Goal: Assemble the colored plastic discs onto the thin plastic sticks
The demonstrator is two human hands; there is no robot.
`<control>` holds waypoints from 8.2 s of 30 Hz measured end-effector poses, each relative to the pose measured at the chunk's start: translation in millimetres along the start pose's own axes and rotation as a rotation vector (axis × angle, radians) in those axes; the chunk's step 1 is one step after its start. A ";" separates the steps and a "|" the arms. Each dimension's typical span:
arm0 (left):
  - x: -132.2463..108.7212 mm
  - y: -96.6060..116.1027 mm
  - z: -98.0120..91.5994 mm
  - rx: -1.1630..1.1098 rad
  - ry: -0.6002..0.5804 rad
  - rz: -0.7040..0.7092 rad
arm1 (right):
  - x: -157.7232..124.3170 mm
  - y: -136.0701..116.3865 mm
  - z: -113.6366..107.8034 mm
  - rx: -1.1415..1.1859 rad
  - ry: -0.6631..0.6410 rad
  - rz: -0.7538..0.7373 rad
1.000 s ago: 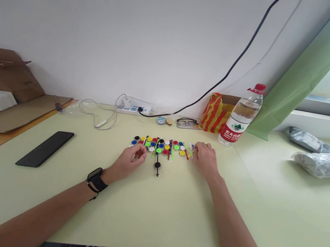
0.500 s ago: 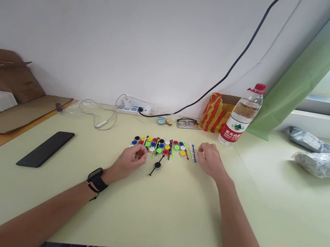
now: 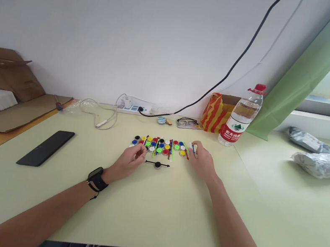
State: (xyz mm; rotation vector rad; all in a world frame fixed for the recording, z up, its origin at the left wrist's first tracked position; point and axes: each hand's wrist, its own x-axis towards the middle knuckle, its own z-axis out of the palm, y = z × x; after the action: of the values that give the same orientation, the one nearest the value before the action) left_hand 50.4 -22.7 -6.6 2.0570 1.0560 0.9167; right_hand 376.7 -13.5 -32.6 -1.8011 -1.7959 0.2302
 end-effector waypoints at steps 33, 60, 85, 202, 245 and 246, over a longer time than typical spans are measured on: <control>1.8 -4.8 3.6 0.001 0.052 -0.006 | -45.6 -97.8 20.8 0.003 -0.277 -0.436; -0.8 -1.4 2.9 0.064 -0.043 0.042 | -4.4 4.1 -44.8 -0.089 -0.063 -0.044; -0.1 -2.9 2.8 0.099 -0.067 0.085 | -27.4 -52.8 -14.1 0.083 -0.187 -0.196; 1.3 7.4 22.4 -0.522 -0.021 -0.063 | -42.3 -90.2 -0.1 0.825 -0.406 -0.197; 2.2 6.1 20.6 -0.630 -0.017 -0.053 | -48.5 -92.8 -1.6 0.866 -0.401 -0.182; 2.2 6.2 20.6 -0.634 -0.020 -0.054 | -48.3 -93.6 -1.7 0.879 -0.386 -0.189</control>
State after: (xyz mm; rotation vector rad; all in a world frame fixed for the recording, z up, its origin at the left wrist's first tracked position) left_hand 70.5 -28.4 -12.3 1.4988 0.6844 1.0371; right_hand 293.3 -67.2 3.0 -0.9919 -1.6830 1.1486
